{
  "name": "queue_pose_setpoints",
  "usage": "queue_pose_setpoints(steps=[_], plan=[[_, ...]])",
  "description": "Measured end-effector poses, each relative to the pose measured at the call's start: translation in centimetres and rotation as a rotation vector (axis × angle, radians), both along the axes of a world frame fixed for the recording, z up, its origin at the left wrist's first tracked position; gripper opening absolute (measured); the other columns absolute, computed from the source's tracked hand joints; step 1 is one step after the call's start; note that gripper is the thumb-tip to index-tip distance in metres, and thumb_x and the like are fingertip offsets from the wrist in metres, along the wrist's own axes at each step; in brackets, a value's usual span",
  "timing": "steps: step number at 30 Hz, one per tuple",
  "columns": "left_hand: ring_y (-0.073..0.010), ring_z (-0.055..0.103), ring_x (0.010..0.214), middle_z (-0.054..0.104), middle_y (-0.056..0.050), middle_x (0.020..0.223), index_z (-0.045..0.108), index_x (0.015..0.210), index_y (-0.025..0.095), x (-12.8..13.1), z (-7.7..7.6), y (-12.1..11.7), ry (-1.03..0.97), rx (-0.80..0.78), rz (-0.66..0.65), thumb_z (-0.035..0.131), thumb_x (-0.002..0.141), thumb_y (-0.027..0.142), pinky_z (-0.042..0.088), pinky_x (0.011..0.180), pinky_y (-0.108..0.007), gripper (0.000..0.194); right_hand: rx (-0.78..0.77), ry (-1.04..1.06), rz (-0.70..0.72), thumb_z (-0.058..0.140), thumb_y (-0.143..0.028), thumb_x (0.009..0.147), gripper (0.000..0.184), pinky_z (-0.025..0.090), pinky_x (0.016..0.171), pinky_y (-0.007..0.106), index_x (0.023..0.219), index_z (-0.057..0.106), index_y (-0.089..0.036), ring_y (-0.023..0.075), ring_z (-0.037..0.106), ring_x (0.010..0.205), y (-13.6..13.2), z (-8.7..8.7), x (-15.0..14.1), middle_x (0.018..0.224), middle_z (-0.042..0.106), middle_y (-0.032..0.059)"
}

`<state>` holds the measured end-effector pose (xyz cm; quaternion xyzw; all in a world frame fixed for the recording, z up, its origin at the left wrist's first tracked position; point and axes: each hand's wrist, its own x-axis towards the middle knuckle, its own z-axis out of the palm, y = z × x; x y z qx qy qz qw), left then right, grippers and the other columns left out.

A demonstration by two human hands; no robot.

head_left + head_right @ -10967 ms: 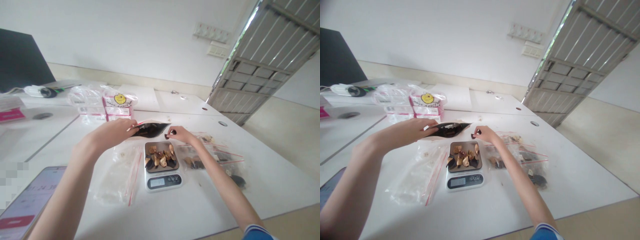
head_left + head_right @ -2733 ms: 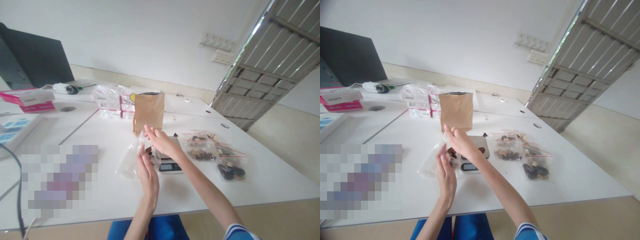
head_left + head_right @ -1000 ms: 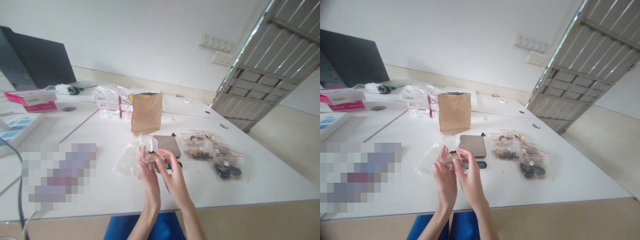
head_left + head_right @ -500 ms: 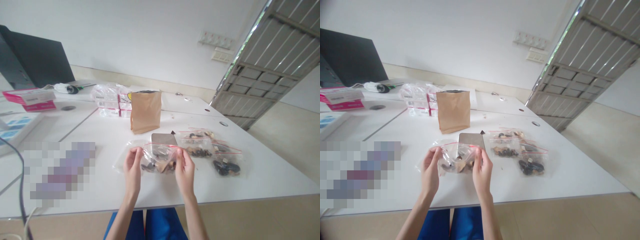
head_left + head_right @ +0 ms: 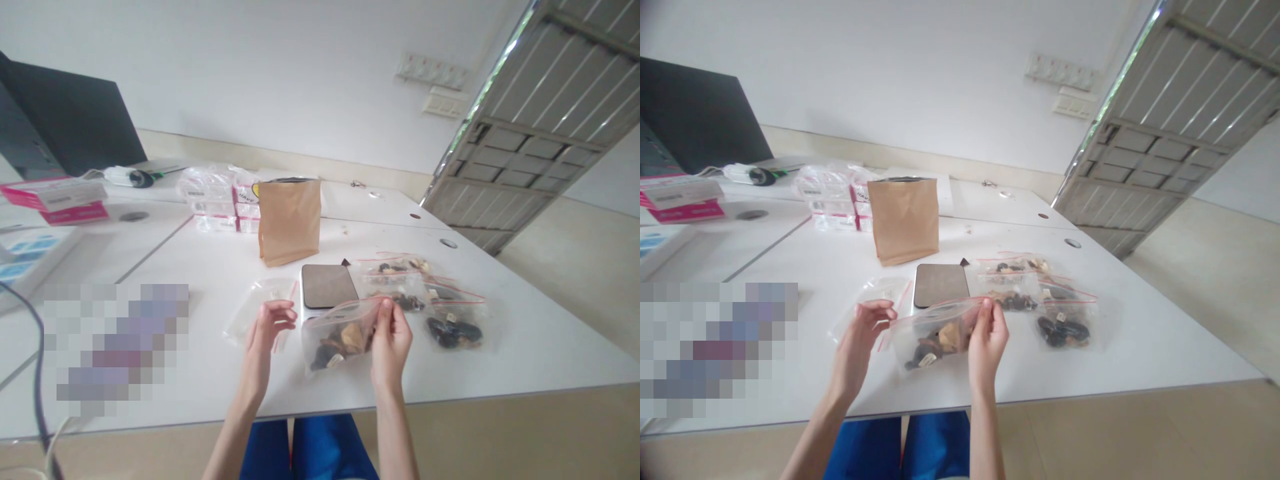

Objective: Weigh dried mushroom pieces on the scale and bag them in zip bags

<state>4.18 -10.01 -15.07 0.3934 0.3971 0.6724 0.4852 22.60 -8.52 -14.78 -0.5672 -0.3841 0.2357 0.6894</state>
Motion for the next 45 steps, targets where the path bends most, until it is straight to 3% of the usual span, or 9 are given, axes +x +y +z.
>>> queue_pose_setpoints(steps=[2,5,13,24,30,34,39,45], plan=[[-0.0145,0.058,0.081,0.065,-0.005,0.083,0.066,0.085,0.015,0.6,0.3,-0.4,0.085,0.012,-0.117,0.049,0.087,0.056,0.045,0.075,-0.024,0.044,0.006,-0.037,-0.03,0.05,-0.067,0.079,0.051,0.038,0.054,0.023,0.069,0.054,-0.017,0.0123,0.048,0.056,-0.2,0.1,-0.4,0.058,0.054,-0.0016],[-0.0129,0.058,0.072,0.064,-0.002,0.073,0.064,0.083,0.016,1.3,0.9,-0.6,0.194,0.002,-0.147,0.061,0.082,0.049,0.044,0.07,-0.023,0.033,0.006,-0.089,-0.057,0.048,-0.067,0.08,0.052,0.038,0.054,0.024,0.069,0.054,-0.017,0.013,0.05,0.055,-0.5,0.5,-0.6,0.056,0.056,-0.0009],[-0.0101,0.053,0.059,0.059,0.002,0.06,0.063,0.087,0.017,1.7,0.8,0.2,0.234,0.017,-0.009,0.054,0.087,0.045,0.041,0.063,-0.021,0.03,0.011,-0.145,-0.003,0.035,-0.068,0.086,0.058,0.04,0.058,0.027,0.061,0.052,-0.019,0.0135,0.052,0.052,-0.9,0.1,-0.3,0.053,0.057,0.001],[-0.0102,0.05,0.054,0.055,0.003,0.056,0.064,0.082,0.017,0.8,0.6,0.0,0.313,-0.054,0.087,0.056,0.084,0.049,0.039,0.056,-0.021,0.033,-0.01,-0.098,0.063,0.047,-0.065,0.082,0.052,0.044,0.059,0.025,0.065,0.056,-0.017,0.0141,0.055,0.058,-0.9,-0.7,-0.8,0.06,0.06,0.0022],[-0.0115,0.054,0.061,0.058,0.003,0.062,0.063,0.085,0.018,-0.1,-0.3,0.2,0.359,-0.051,0.038,0.052,0.086,0.05,0.041,0.064,-0.022,0.034,-0.139,-0.016,0.276,0.041,-0.073,0.081,0.06,0.046,0.056,0.028,0.078,0.065,-0.018,0.0177,0.06,0.059,-1.0,-0.8,0.0,0.071,0.069,0.0068],[-0.0144,0.058,0.073,0.062,0.001,0.069,0.064,0.093,0.019,-0.8,-0.3,-0.1,0.446,-0.077,0.042,0.052,0.086,0.05,0.041,0.072,-0.025,0.034,-0.125,-0.037,0.388,0.059,-0.062,0.077,0.044,0.049,0.064,0.028,0.083,0.066,-0.019,0.0189,0.064,0.071,-1.1,-0.9,0.2,0.076,0.07,0.0053],[-0.0164,0.057,0.076,0.063,-0.001,0.074,0.061,0.076,0.019,-0.7,-0.7,0.1,0.491,-0.047,0.098,0.06,0.081,0.048,0.041,0.075,-0.027,0.029,-0.115,0.014,0.385,0.065,-0.051,0.076,0.034,0.051,0.068,0.027,0.085,0.066,-0.018,0.0187,0.066,0.077,-1.0,-1.2,-0.1,0.079,0.07,0.0053],[-0.0183,0.061,0.085,0.067,-0.004,0.084,0.062,0.08,0.018,-0.7,-0.7,0.1,0.377,-0.041,0.094,0.063,0.079,0.045,0.044,0.08,-0.028,0.027,-0.115,0.028,0.357,0.068,-0.047,0.074,0.032,0.053,0.069,0.029,0.082,0.067,-0.017,0.0192,0.066,0.077,-1.0,-1.4,-0.4,0.08,0.071,0.0065]])
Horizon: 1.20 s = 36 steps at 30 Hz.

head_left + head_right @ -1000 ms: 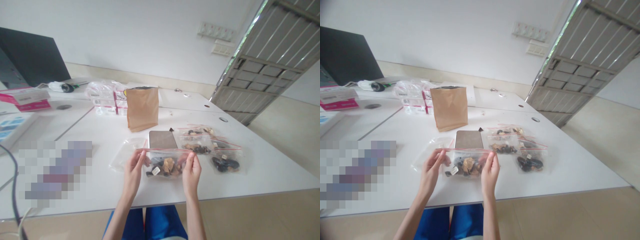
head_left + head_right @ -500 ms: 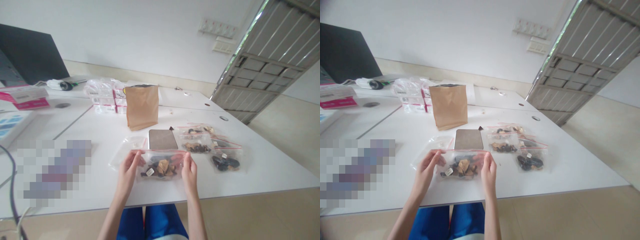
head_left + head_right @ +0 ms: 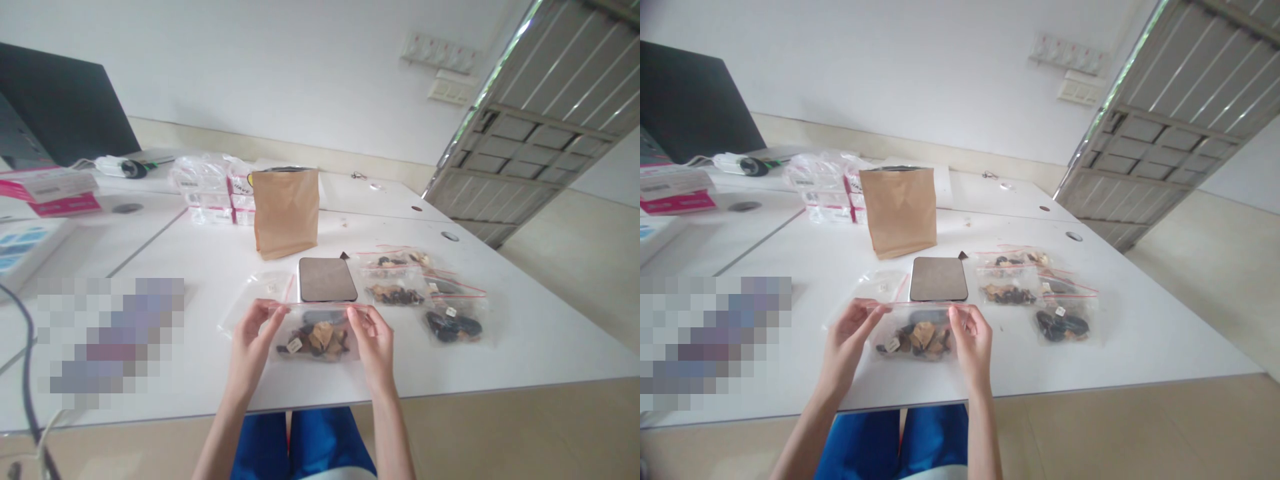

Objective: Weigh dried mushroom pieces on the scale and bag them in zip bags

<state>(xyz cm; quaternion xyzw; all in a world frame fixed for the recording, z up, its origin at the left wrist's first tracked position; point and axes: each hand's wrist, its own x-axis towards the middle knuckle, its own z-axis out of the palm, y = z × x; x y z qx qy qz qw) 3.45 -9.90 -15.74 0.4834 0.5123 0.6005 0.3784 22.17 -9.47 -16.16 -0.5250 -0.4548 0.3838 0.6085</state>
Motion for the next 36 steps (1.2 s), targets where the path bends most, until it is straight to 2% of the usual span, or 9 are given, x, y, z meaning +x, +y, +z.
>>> queue_pose_setpoints(steps=[4,8,13,18,21,28,31,34,36], plan=[[-0.0174,0.063,0.084,0.068,-0.003,0.082,0.06,0.079,0.018,0.0,0.5,-0.2,-0.079,-0.009,0.014,0.065,0.08,0.041,0.046,0.078,-0.027,0.024,-0.023,0.017,0.012,0.068,-0.048,0.074,0.033,0.052,0.066,0.028,0.081,0.067,-0.016,0.0191,0.065,0.075,-0.1,0.3,-0.3,0.078,0.071,0.0061],[-0.0158,0.064,0.081,0.066,-0.001,0.077,0.057,0.08,0.018,0.1,0.2,-0.4,-0.193,-0.043,-0.079,0.063,0.081,0.043,0.048,0.079,-0.027,0.026,-0.036,0.01,0.033,0.066,-0.05,0.075,0.033,0.049,0.067,0.028,0.073,0.066,-0.017,0.018,0.063,0.071,-0.2,0.6,-0.3,0.07,0.068,0.004],[-0.015,0.062,0.09,0.065,-0.001,0.09,0.061,0.094,0.02,0.4,-0.4,-0.6,-0.358,-0.07,-0.157,0.058,0.085,0.046,0.048,0.084,-0.027,0.027,-0.033,-0.003,0.095,0.062,-0.05,0.079,0.033,0.048,0.069,0.028,0.076,0.067,-0.018,0.0179,0.062,0.075,-0.3,0.7,-0.6,0.075,0.069,0.0041],[-0.0164,0.061,0.09,0.066,-0.003,0.089,0.068,0.081,0.018,0.4,-0.2,-0.3,-0.165,-0.012,-0.11,0.065,0.08,0.041,0.047,0.084,-0.026,0.024,-0.037,0.011,0.117,0.069,-0.045,0.074,0.031,0.049,0.078,0.031,0.088,0.071,-0.017,0.0191,0.065,0.084,-0.2,0.1,-1.0,0.086,0.072,0.0068],[-0.0176,0.063,0.084,0.068,-0.005,0.085,0.068,0.078,0.017,0.5,0.3,-0.3,-0.097,-0.014,-0.07,0.068,0.077,0.041,0.049,0.079,-0.027,0.025,-0.03,0.021,0.103,0.069,-0.043,0.074,0.028,0.05,0.076,0.031,0.084,0.072,-0.017,0.0187,0.065,0.08,-0.3,0.1,-1.2,0.081,0.073,0.0069],[-0.0181,0.063,0.077,0.069,-0.006,0.078,0.068,0.075,0.016,1.2,0.7,-0.5,-0.111,-0.052,-0.018,0.068,0.075,0.044,0.05,0.073,-0.028,0.028,0.026,0.015,0.039,0.07,-0.039,0.072,0.022,0.05,0.07,0.029,0.071,0.065,-0.018,0.0171,0.064,0.073,-0.4,0.7,-1.2,0.071,0.07,0.0031],[-0.016,0.062,0.078,0.067,-0.004,0.079,0.067,0.074,0.017,1.1,0.3,-0.5,-0.163,-0.05,-0.074,0.067,0.077,0.043,0.048,0.075,-0.025,0.026,0.026,-0.012,0.072,0.07,-0.04,0.072,0.023,0.049,0.067,0.027,0.071,0.064,-0.018,0.0158,0.062,0.069,-0.3,0.7,-1.0,0.069,0.067,0.0014],[-0.0144,0.061,0.083,0.066,-0.002,0.091,0.063,0.083,0.019,0.8,0.1,-0.7,-0.296,-0.056,-0.162,0.066,0.079,0.043,0.047,0.076,-0.024,0.024,0.045,-0.018,0.169,0.067,-0.041,0.076,0.023,0.05,0.076,0.03,0.08,0.067,-0.018,0.0181,0.064,0.081,-0.5,0.9,-0.7,0.082,0.07,0.0035],[-0.0145,0.061,0.081,0.067,-0.002,0.093,0.062,0.088,0.019,0.7,0.1,-0.8,-0.306,-0.097,-0.218,0.067,0.078,0.043,0.047,0.074,-0.024,0.026,0.046,-0.006,0.212,0.066,-0.042,0.077,0.024,0.05,0.081,0.031,0.081,0.068,-0.019,0.0192,0.065,0.086,-0.6,1.1,-0.8,0.086,0.07,0.004]])
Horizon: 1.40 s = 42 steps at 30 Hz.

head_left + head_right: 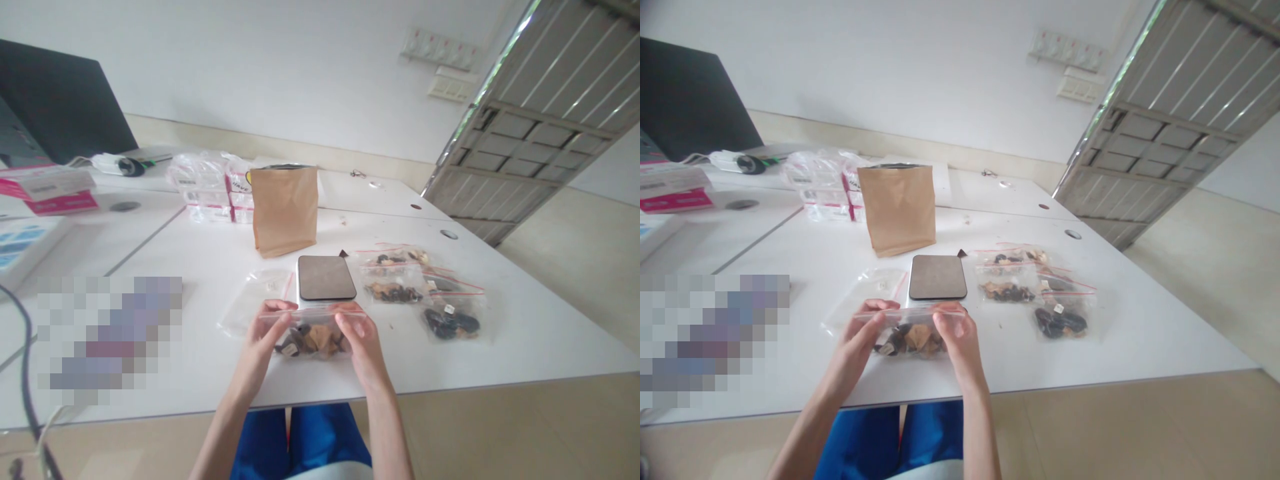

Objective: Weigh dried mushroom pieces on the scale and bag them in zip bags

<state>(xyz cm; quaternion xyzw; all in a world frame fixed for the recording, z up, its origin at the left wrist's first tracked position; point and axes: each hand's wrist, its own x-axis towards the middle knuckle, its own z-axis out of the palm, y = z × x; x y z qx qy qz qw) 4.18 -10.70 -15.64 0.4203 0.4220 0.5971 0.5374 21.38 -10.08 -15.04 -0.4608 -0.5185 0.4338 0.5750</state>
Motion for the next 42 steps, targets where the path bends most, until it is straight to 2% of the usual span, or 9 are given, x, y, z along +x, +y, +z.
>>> queue_pose_setpoints(steps=[3,6,11,16,22,25,29,35,42], plan=[[-0.0159,0.061,0.077,0.068,-0.004,0.083,0.066,0.085,0.017,0.1,0.3,-0.1,0.132,-0.031,-0.04,0.07,0.075,0.043,0.048,0.071,-0.025,0.028,-0.031,0.016,0.03,0.068,-0.041,0.075,0.023,0.05,0.079,0.03,0.08,0.068,-0.019,0.019,0.066,0.083,-0.1,0.3,-0.3,0.083,0.07,0.0032],[-0.0182,0.063,0.077,0.069,-0.005,0.08,0.07,0.08,0.016,0.3,0.5,0.0,0.216,-0.012,0.021,0.069,0.074,0.044,0.049,0.071,-0.027,0.029,-0.047,0.038,0.021,0.07,-0.039,0.074,0.022,0.051,0.078,0.032,0.077,0.069,-0.017,0.0197,0.066,0.082,0.0,0.2,-0.6,0.081,0.071,0.0042],[-0.0203,0.065,0.071,0.071,-0.007,0.073,0.072,0.069,0.017,0.7,0.7,0.1,0.253,0.028,0.116,0.069,0.072,0.047,0.052,0.067,-0.029,0.03,-0.015,0.008,-0.067,0.071,-0.037,0.073,0.021,0.052,0.077,0.033,0.076,0.071,-0.016,0.0205,0.067,0.08,0.1,-0.2,-0.8,0.08,0.073,0.006],[-0.0198,0.065,0.074,0.07,-0.006,0.073,0.071,0.067,0.018,0.9,1.1,-0.1,0.243,0.04,0.199,0.069,0.071,0.046,0.053,0.07,-0.029,0.028,-0.055,0.001,-0.058,0.072,-0.041,0.071,0.024,0.052,0.073,0.032,0.073,0.073,-0.017,0.0201,0.067,0.075,0.0,-0.1,-0.6,0.075,0.073,0.0054],[-0.0201,0.066,0.076,0.071,-0.008,0.082,0.073,0.072,0.017,0.3,1.2,-0.2,0.179,0.102,-0.018,0.075,0.065,0.045,0.054,0.07,-0.029,0.029,-0.088,0.11,0.047,0.073,-0.047,0.069,0.028,0.051,0.071,0.03,0.078,0.074,-0.02,0.02,0.067,0.077,-0.1,-0.7,0.5,0.082,0.074,0.0056],[-0.0201,0.066,0.078,0.071,-0.008,0.087,0.073,0.076,0.018,0.6,1.3,-0.3,0.183,0.098,0.018,0.078,0.063,0.038,0.054,0.073,-0.03,0.024,-0.108,0.121,0.084,0.074,-0.046,0.069,0.029,0.051,0.072,0.03,0.079,0.072,-0.02,0.0203,0.068,0.081,-0.2,-0.8,0.5,0.087,0.074,0.0059],[-0.0198,0.065,0.076,0.07,-0.007,0.078,0.073,0.072,0.018,1.0,1.7,-0.4,0.233,0.084,0.047,0.072,0.072,0.037,0.053,0.072,-0.03,0.019,-0.114,0.045,0.098,0.074,-0.043,0.071,0.026,0.05,0.067,0.028,0.082,0.073,-0.02,0.0186,0.067,0.075,-0.6,-0.1,-0.2,0.083,0.074,0.0042],[-0.0177,0.061,0.068,0.066,-0.007,0.072,0.071,0.061,0.017,1.0,2.0,-0.7,0.256,0.101,0.024,0.069,0.075,0.039,0.05,0.063,-0.027,0.026,-0.008,-0.022,0.06,0.07,-0.037,0.076,0.018,0.049,0.071,0.025,0.076,0.071,-0.019,0.0163,0.065,0.077,-0.9,0.3,-0.9,0.079,0.072,0.0024],[-0.0155,0.061,0.073,0.065,-0.005,0.075,0.071,0.067,0.016,0.8,2.0,-0.5,0.235,0.079,0.028,0.069,0.076,0.038,0.049,0.067,-0.024,0.024,0.013,0.001,-0.018,0.068,-0.036,0.077,0.019,0.048,0.068,0.024,0.07,0.065,-0.018,0.0146,0.063,0.071,-0.7,0.1,-1.7,0.071,0.068,0.0009]])
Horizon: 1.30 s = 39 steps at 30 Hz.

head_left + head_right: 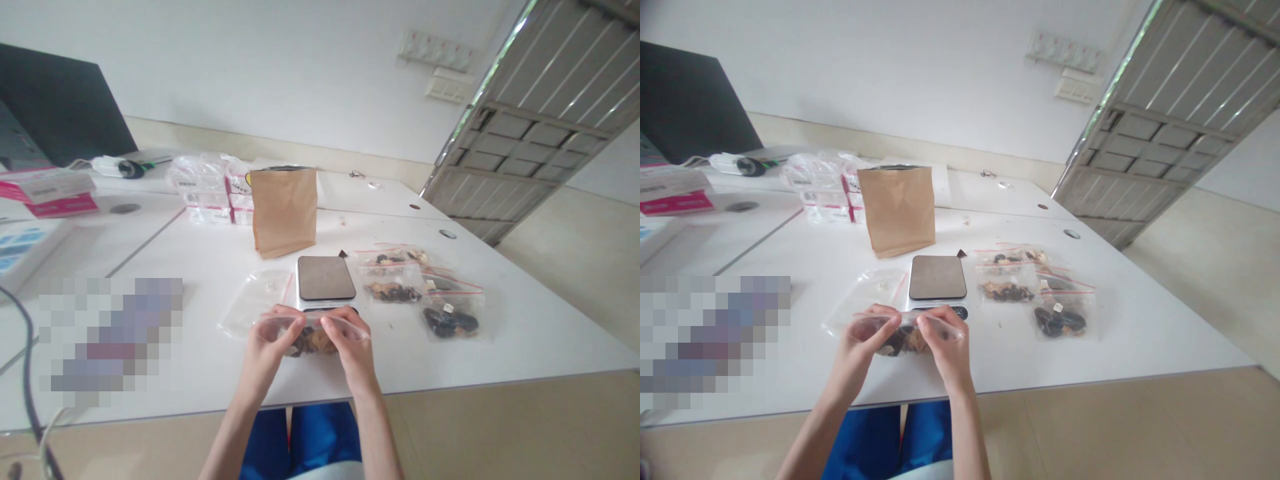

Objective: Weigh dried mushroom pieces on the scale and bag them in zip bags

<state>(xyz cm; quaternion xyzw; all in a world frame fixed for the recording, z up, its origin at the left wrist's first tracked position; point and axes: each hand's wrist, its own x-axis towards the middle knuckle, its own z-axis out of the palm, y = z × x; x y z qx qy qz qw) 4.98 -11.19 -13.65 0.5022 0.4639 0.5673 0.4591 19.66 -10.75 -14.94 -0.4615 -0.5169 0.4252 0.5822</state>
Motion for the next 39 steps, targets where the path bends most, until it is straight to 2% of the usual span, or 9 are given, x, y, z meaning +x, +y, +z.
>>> queue_pose_setpoints(steps=[5,10,22,26,29,32,35,37,39], plan=[[-0.017,0.064,0.077,0.069,-0.006,0.083,0.073,0.073,0.016,-0.7,0.0,0.2,0.051,-0.002,-0.109,0.071,0.074,0.037,0.05,0.067,-0.024,0.021,-0.033,-0.02,0.074,0.066,-0.035,0.08,0.017,0.05,0.072,0.024,0.078,0.069,-0.018,0.016,0.066,0.078,0.1,0.4,-0.1,0.079,0.071,0.0026],[-0.014,0.063,0.068,0.07,-0.004,0.073,0.071,0.072,0.016,-0.2,-0.4,0.3,0.038,0.013,-0.036,0.071,0.074,0.036,0.049,0.064,-0.022,0.02,0.027,-0.055,0.17,0.064,-0.031,0.083,0.013,0.05,0.072,0.022,0.083,0.071,-0.02,0.0136,0.066,0.077,-0.1,0.9,-0.3,0.081,0.072,0.0014],[-0.016,0.064,0.072,0.071,-0.004,0.076,0.072,0.068,0.018,2.3,1.0,0.2,0.093,0.081,0.136,0.068,0.076,0.035,0.049,0.065,-0.023,0.02,0.186,0.019,-0.176,0.065,-0.027,0.078,0.011,0.053,0.062,0.023,0.072,0.068,-0.018,0.0146,0.067,0.067,0.1,1.0,-1.6,0.07,0.071,0.0018],[-0.0205,0.067,0.077,0.073,-0.005,0.077,0.073,0.069,0.017,2.2,2.7,1.2,0.011,-0.063,-0.129,0.061,0.08,0.047,0.052,0.074,-0.029,0.033,0.073,-0.062,-0.128,0.067,-0.037,0.077,0.02,0.052,0.067,0.026,0.074,0.071,-0.018,0.0172,0.067,0.072,0.3,2.4,1.6,0.075,0.073,0.005],[-0.0233,0.064,0.102,0.073,-0.006,0.104,0.072,0.103,0.021,1.3,4.8,2.5,0.151,-0.036,-0.33,0.049,0.087,0.051,0.047,0.093,-0.034,0.041,-0.032,-0.108,-0.163,0.072,-0.045,0.071,0.038,0.051,0.063,0.029,0.099,0.069,-0.018,0.0175,0.064,0.064,1.5,3.8,6.4,0.068,0.069,0.0027],[-0.0225,0.059,0.114,0.068,-0.005,0.118,0.063,0.12,0.023,0.3,7.6,4.2,0.316,0.162,-0.202,0.047,0.089,0.047,0.044,0.098,-0.034,0.042,-0.077,-0.193,-0.345,0.071,-0.053,0.067,0.071,0.051,0.068,0.036,0.125,0.054,-0.017,0.0216,0.063,0.069,3.6,4.5,12.1,0.073,0.067,0.0038],[-0.0219,0.058,0.115,0.064,-0.007,0.123,0.063,0.117,0.02,-0.7,10.5,6.9,0.435,0.421,0.04,0.043,0.091,0.039,0.044,0.098,-0.034,0.037,-0.071,-0.606,-0.661,0.076,-0.051,0.058,0.087,0.046,0.086,0.05,0.129,0.048,-0.009,0.0342,0.06,0.098,5.9,4.7,16.0,0.102,0.065,0.0183],[-0.0225,0.055,0.118,0.061,-0.007,0.127,0.059,0.121,0.02,-1.4,11.9,9.3,0.569,0.578,0.222,0.045,0.089,0.03,0.042,0.101,-0.038,0.036,0.054,-0.881,-0.788,0.072,-0.049,0.065,0.081,0.038,0.095,0.057,0.129,0.048,-0.007,0.0393,0.051,0.113,7.2,4.8,16.8,0.116,0.058,0.0245],[-0.0239,0.047,0.126,0.055,-0.007,0.134,0.057,0.123,0.023,-2.3,12.7,11.8,0.702,0.649,0.425,0.047,0.085,0.022,0.034,0.108,-0.042,0.039,0.259,-1.029,-0.702,0.061,-0.045,0.078,0.056,0.035,0.101,0.056,0.123,0.055,-0.011,0.0365,0.048,0.12,8.6,4.9,16.2,0.121,0.054,0.023]])
